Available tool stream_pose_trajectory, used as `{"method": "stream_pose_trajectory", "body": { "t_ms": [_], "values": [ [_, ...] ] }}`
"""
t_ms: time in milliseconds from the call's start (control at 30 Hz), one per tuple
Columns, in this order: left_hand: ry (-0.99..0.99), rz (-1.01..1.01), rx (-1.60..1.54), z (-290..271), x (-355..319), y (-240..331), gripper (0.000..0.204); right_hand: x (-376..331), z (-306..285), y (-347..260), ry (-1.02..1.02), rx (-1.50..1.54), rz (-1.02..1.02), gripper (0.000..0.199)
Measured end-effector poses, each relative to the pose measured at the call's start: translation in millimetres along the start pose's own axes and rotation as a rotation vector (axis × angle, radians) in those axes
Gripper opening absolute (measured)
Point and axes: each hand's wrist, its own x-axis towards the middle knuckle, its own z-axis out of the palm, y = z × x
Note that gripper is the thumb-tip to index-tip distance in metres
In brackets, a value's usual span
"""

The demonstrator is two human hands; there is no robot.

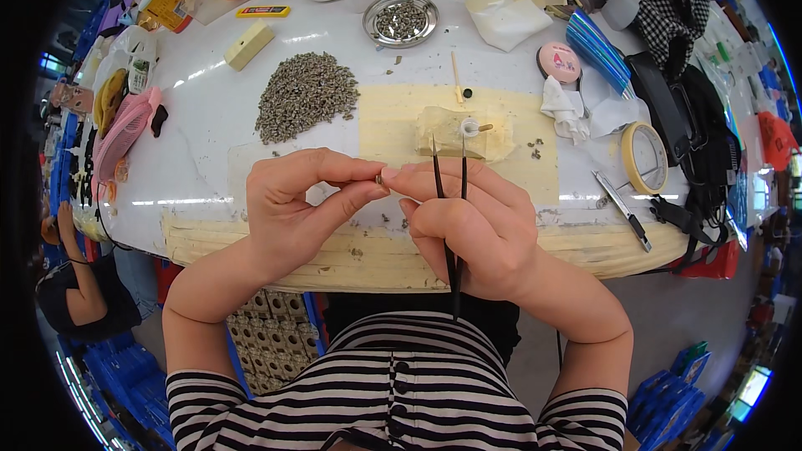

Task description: The person picks up small electrical components from a pile on the table and uses tweezers to insert them into a small cream-colored housing, handling components one at a time.

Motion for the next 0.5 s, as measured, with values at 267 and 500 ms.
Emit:
{"method": "stream_pose_trajectory", "body": {
  "t_ms": [267, 500],
  "values": [
    [0.016, -0.010, -0.003, -1.4, 0.5, 1.9, 0.013, -0.3, -1.1, 0.6, -0.019, 0.003, -0.002, 0.024],
    [0.006, 0.012, 0.063, -1.1, 1.1, 3.5, 0.014, 0.1, -1.9, -0.3, -0.014, 0.002, 0.002, 0.024]
  ]
}}
